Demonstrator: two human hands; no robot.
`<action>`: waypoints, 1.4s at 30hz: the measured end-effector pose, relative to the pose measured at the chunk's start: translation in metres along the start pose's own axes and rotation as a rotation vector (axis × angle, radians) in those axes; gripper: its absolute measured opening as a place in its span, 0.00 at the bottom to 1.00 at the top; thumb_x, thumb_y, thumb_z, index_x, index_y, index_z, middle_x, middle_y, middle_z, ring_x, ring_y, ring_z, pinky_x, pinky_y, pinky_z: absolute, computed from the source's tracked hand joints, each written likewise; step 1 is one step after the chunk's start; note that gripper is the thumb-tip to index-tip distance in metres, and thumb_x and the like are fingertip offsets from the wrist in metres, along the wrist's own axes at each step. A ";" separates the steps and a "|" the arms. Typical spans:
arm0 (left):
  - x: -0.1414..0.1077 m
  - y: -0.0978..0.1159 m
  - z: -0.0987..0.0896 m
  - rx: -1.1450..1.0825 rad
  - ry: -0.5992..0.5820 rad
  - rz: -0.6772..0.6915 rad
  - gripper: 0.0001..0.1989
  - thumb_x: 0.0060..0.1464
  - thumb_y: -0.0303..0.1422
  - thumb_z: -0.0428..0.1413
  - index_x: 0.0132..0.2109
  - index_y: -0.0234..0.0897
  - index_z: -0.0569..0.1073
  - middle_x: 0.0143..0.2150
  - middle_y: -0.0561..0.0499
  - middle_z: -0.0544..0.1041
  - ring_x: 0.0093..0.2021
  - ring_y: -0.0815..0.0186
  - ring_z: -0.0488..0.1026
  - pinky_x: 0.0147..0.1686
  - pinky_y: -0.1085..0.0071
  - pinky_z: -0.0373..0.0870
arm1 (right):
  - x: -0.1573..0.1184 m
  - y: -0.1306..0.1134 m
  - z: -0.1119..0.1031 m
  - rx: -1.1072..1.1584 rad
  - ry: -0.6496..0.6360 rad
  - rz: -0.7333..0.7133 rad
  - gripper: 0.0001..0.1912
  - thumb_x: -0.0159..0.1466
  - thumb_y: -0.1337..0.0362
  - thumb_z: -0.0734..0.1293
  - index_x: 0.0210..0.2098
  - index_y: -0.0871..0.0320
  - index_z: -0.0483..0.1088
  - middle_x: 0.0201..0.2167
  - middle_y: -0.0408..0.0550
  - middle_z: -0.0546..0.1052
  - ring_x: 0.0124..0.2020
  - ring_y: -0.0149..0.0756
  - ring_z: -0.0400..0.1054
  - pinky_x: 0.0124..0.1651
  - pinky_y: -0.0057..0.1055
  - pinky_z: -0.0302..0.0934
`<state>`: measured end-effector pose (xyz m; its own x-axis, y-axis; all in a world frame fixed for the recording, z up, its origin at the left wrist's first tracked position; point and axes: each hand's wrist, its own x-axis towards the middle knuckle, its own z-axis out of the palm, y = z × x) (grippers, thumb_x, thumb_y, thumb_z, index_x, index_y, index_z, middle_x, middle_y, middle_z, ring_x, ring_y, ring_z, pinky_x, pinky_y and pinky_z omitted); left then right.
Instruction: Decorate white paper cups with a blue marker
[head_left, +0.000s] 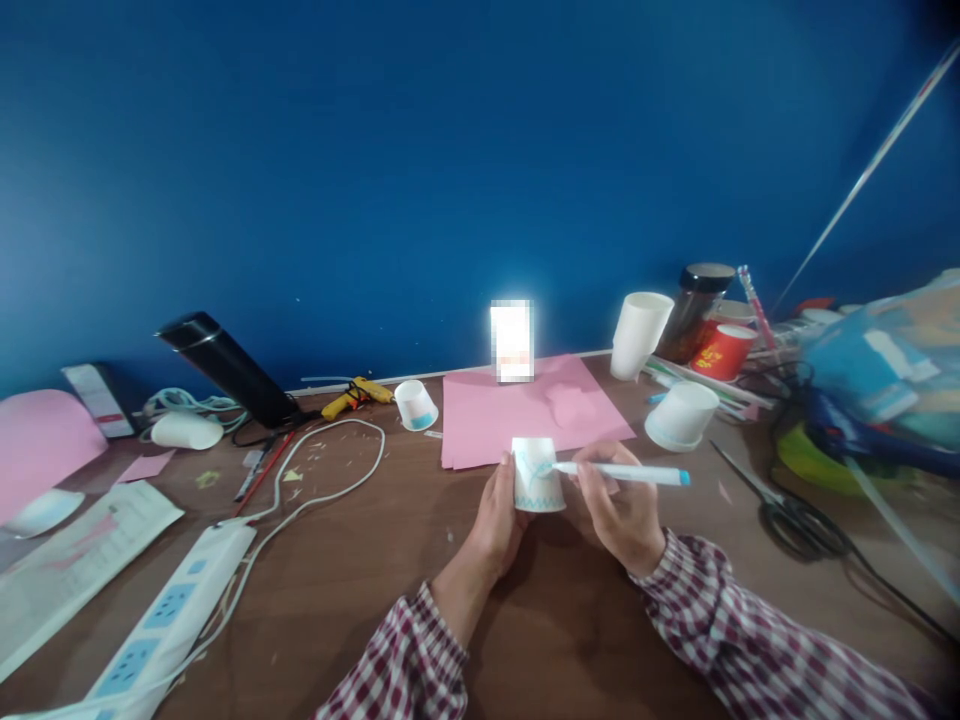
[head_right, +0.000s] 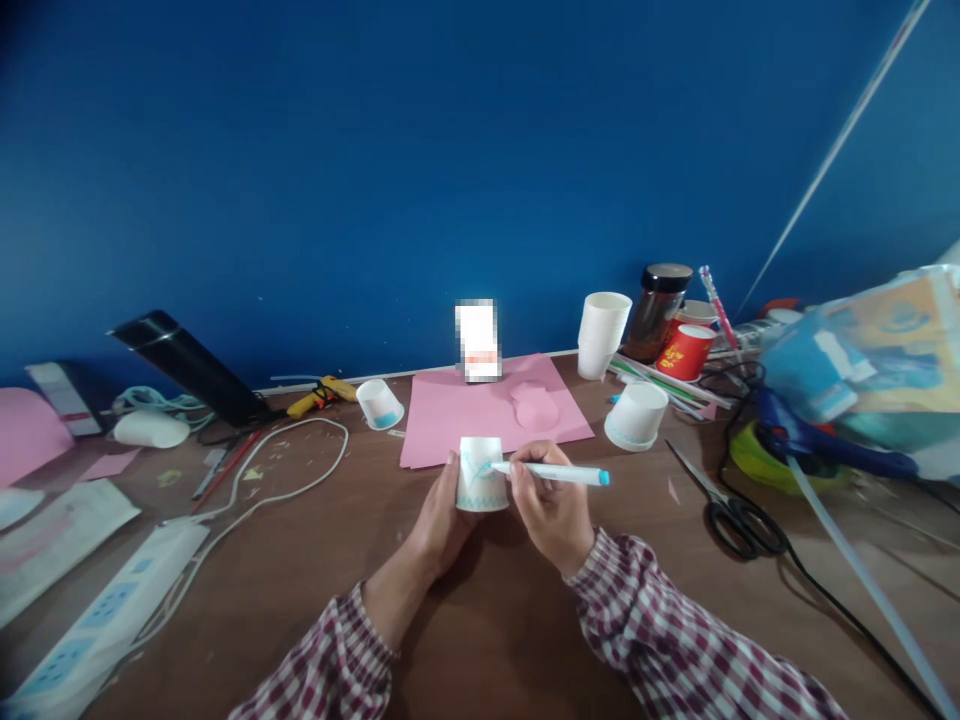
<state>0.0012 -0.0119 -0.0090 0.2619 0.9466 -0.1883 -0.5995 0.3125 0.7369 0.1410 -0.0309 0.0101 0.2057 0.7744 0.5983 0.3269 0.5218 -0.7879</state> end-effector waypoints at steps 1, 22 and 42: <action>0.000 0.000 0.000 -0.010 0.011 -0.005 0.26 0.55 0.50 0.58 0.46 0.29 0.76 0.41 0.42 0.80 0.39 0.60 0.74 0.41 0.65 0.70 | 0.000 -0.001 0.000 0.004 0.018 -0.005 0.03 0.67 0.66 0.64 0.35 0.56 0.67 0.25 0.42 0.73 0.23 0.30 0.70 0.25 0.23 0.65; -0.001 0.004 0.002 -0.038 -0.002 0.012 0.25 0.55 0.52 0.57 0.42 0.30 0.76 0.38 0.44 0.78 0.38 0.62 0.73 0.43 0.65 0.70 | -0.006 -0.001 0.000 -0.121 -0.091 -0.082 0.02 0.65 0.67 0.64 0.35 0.56 0.69 0.28 0.43 0.74 0.26 0.31 0.70 0.29 0.26 0.65; -0.001 0.003 0.003 -0.040 -0.009 0.022 0.23 0.55 0.50 0.58 0.41 0.30 0.76 0.36 0.46 0.78 0.36 0.63 0.72 0.42 0.66 0.68 | -0.006 -0.003 0.000 -0.138 -0.132 -0.066 0.04 0.66 0.65 0.64 0.34 0.56 0.68 0.26 0.44 0.73 0.24 0.31 0.69 0.26 0.25 0.65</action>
<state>0.0015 -0.0124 -0.0043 0.2548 0.9525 -0.1665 -0.6348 0.2947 0.7143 0.1385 -0.0367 0.0091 0.0604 0.7851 0.6164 0.4613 0.5257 -0.7148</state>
